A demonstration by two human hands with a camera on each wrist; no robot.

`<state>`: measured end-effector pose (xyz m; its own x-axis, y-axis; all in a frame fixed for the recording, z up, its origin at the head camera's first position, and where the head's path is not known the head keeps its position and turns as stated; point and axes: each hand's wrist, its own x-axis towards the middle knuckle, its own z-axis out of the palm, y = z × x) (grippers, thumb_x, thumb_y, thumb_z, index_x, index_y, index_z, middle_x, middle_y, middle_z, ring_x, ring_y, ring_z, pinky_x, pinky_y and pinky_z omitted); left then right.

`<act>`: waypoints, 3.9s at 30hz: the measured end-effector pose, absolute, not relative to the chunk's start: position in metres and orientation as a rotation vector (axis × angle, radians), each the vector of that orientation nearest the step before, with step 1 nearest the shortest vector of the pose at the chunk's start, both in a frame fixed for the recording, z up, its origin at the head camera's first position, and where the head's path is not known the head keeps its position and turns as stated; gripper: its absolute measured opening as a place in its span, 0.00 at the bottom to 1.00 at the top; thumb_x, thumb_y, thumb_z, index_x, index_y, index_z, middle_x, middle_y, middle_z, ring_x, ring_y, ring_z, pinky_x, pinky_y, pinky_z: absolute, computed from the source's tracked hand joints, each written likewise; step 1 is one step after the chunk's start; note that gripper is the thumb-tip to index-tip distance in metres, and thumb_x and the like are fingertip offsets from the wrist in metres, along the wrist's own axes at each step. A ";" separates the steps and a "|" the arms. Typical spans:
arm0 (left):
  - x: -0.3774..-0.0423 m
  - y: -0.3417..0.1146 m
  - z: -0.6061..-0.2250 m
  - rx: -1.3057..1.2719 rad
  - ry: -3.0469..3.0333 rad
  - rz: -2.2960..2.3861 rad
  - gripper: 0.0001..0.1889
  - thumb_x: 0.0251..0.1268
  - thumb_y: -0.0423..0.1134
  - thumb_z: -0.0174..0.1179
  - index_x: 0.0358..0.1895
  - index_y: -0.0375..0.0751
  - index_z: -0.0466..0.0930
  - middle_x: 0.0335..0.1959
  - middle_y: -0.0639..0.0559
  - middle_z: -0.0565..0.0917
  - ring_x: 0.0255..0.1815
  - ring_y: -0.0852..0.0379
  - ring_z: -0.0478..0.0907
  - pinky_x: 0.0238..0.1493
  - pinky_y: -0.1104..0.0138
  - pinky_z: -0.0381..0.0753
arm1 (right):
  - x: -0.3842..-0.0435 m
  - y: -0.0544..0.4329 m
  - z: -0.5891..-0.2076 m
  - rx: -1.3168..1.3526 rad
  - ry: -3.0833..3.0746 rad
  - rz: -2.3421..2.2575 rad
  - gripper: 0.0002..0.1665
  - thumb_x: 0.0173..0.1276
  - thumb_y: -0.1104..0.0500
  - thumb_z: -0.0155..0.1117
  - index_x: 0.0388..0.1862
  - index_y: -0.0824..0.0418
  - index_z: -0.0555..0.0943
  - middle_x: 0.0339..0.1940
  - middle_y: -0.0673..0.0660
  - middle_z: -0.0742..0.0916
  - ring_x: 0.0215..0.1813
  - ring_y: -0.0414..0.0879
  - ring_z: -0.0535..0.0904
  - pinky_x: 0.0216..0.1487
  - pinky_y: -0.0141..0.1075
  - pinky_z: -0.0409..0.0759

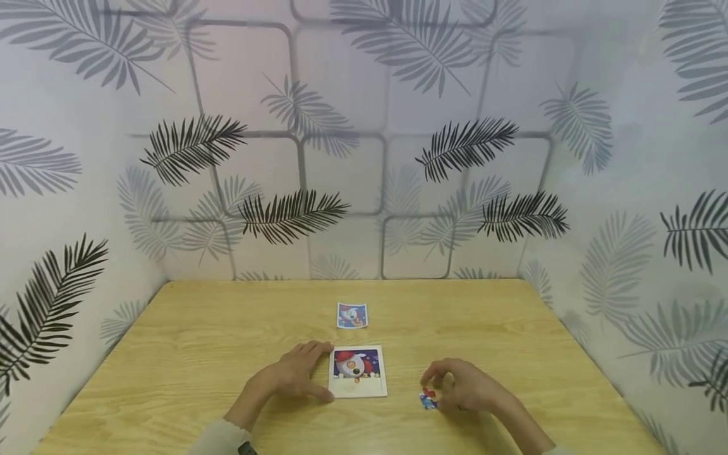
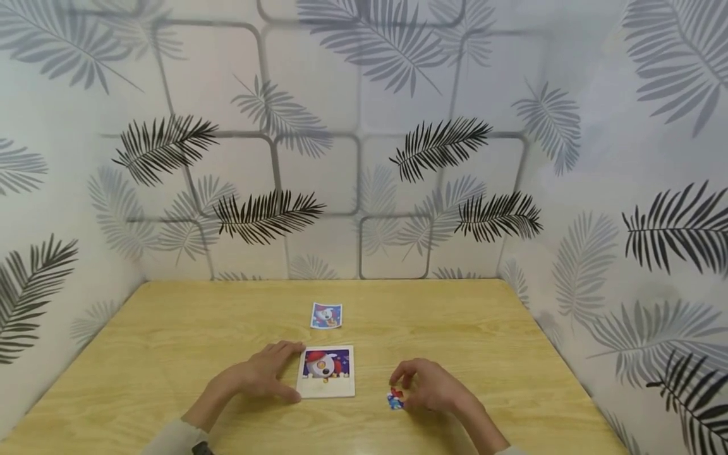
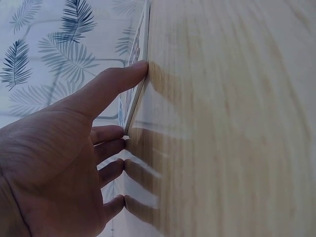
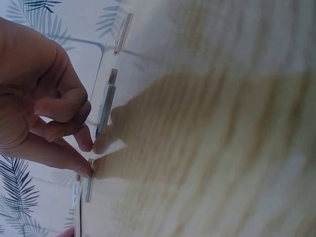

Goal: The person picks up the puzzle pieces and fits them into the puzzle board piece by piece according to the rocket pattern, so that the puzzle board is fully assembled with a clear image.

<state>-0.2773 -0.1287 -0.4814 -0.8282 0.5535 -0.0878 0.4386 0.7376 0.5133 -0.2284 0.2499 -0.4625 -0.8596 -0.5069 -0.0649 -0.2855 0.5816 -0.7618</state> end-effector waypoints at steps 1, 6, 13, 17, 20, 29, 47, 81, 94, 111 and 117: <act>-0.278 -0.129 -0.483 0.798 2.706 0.717 0.52 0.52 0.59 0.77 0.77 0.40 0.63 0.75 0.39 0.68 0.76 0.30 0.61 0.76 0.33 0.57 | -0.229 0.250 -0.463 -0.659 2.542 -1.149 0.25 0.50 0.75 0.72 0.49 0.61 0.86 0.44 0.59 0.83 0.29 0.42 0.71 0.22 0.27 0.66; -0.280 -0.130 -0.490 0.797 2.699 0.753 0.52 0.52 0.61 0.76 0.77 0.40 0.63 0.75 0.38 0.68 0.76 0.29 0.60 0.76 0.32 0.56 | -0.231 0.248 -0.465 -0.707 2.563 -1.126 0.24 0.49 0.75 0.70 0.46 0.60 0.87 0.41 0.56 0.84 0.27 0.38 0.68 0.22 0.27 0.62; -0.282 -0.130 -0.490 0.771 2.715 0.718 0.52 0.52 0.60 0.76 0.78 0.43 0.63 0.77 0.41 0.67 0.77 0.31 0.60 0.77 0.34 0.56 | -0.230 0.246 -0.467 -0.743 2.628 -1.069 0.24 0.47 0.75 0.72 0.43 0.56 0.86 0.42 0.51 0.85 0.45 0.48 0.75 0.42 0.34 0.73; -0.278 -0.128 -0.482 0.761 2.704 0.712 0.51 0.52 0.58 0.77 0.77 0.41 0.63 0.76 0.40 0.67 0.77 0.31 0.60 0.77 0.34 0.56 | -0.230 0.245 -0.468 -0.777 2.630 -1.057 0.24 0.47 0.75 0.69 0.43 0.56 0.84 0.43 0.51 0.85 0.47 0.48 0.76 0.47 0.36 0.75; -0.275 -0.127 -0.477 0.755 2.698 0.716 0.51 0.53 0.57 0.78 0.77 0.41 0.63 0.76 0.40 0.67 0.77 0.32 0.60 0.77 0.35 0.57 | -0.229 0.244 -0.468 -0.793 2.630 -1.050 0.23 0.47 0.75 0.68 0.42 0.56 0.82 0.42 0.51 0.84 0.46 0.47 0.77 0.47 0.36 0.75; -0.279 -0.129 -0.486 0.783 2.712 0.728 0.51 0.52 0.60 0.77 0.77 0.41 0.63 0.75 0.40 0.67 0.77 0.29 0.60 0.76 0.33 0.57 | -0.226 0.240 -0.463 -0.772 2.621 -1.030 0.23 0.51 0.75 0.69 0.43 0.58 0.75 0.39 0.55 0.85 0.36 0.43 0.78 0.34 0.31 0.75; -0.272 -0.126 -0.473 0.733 2.695 0.720 0.50 0.53 0.55 0.78 0.77 0.40 0.64 0.76 0.41 0.67 0.78 0.30 0.59 0.77 0.34 0.56 | -0.230 0.242 -0.464 -0.833 2.597 -1.111 0.10 0.75 0.66 0.63 0.51 0.59 0.86 0.40 0.55 0.87 0.34 0.39 0.78 0.29 0.29 0.76; -0.272 -0.127 -0.475 0.729 2.694 0.689 0.51 0.53 0.56 0.78 0.78 0.42 0.62 0.76 0.42 0.67 0.78 0.32 0.60 0.77 0.36 0.58 | -0.243 0.167 -0.465 -0.515 2.606 -1.526 0.05 0.68 0.64 0.73 0.39 0.61 0.84 0.30 0.55 0.89 0.34 0.50 0.85 0.24 0.31 0.72; -0.274 -0.128 -0.476 0.738 2.687 0.691 0.51 0.55 0.60 0.76 0.79 0.42 0.61 0.77 0.41 0.66 0.78 0.32 0.59 0.77 0.35 0.57 | -0.252 0.137 -0.462 -0.448 2.646 -1.529 0.07 0.62 0.65 0.77 0.30 0.62 0.85 0.28 0.53 0.89 0.28 0.40 0.78 0.23 0.29 0.68; -0.281 -0.132 -0.488 0.800 2.700 0.729 0.52 0.54 0.62 0.75 0.77 0.41 0.62 0.77 0.40 0.66 0.77 0.30 0.59 0.76 0.33 0.57 | -0.264 0.108 -0.469 -0.497 2.623 -1.440 0.10 0.56 0.67 0.80 0.28 0.62 0.84 0.28 0.51 0.87 0.34 0.43 0.77 0.33 0.32 0.71; -0.285 -0.133 -0.494 0.802 2.700 0.739 0.51 0.53 0.61 0.76 0.77 0.42 0.63 0.77 0.41 0.66 0.78 0.31 0.59 0.76 0.34 0.56 | -0.266 0.099 -0.473 -0.527 2.585 -1.438 0.10 0.55 0.69 0.80 0.29 0.64 0.84 0.27 0.50 0.87 0.29 0.40 0.78 0.25 0.28 0.69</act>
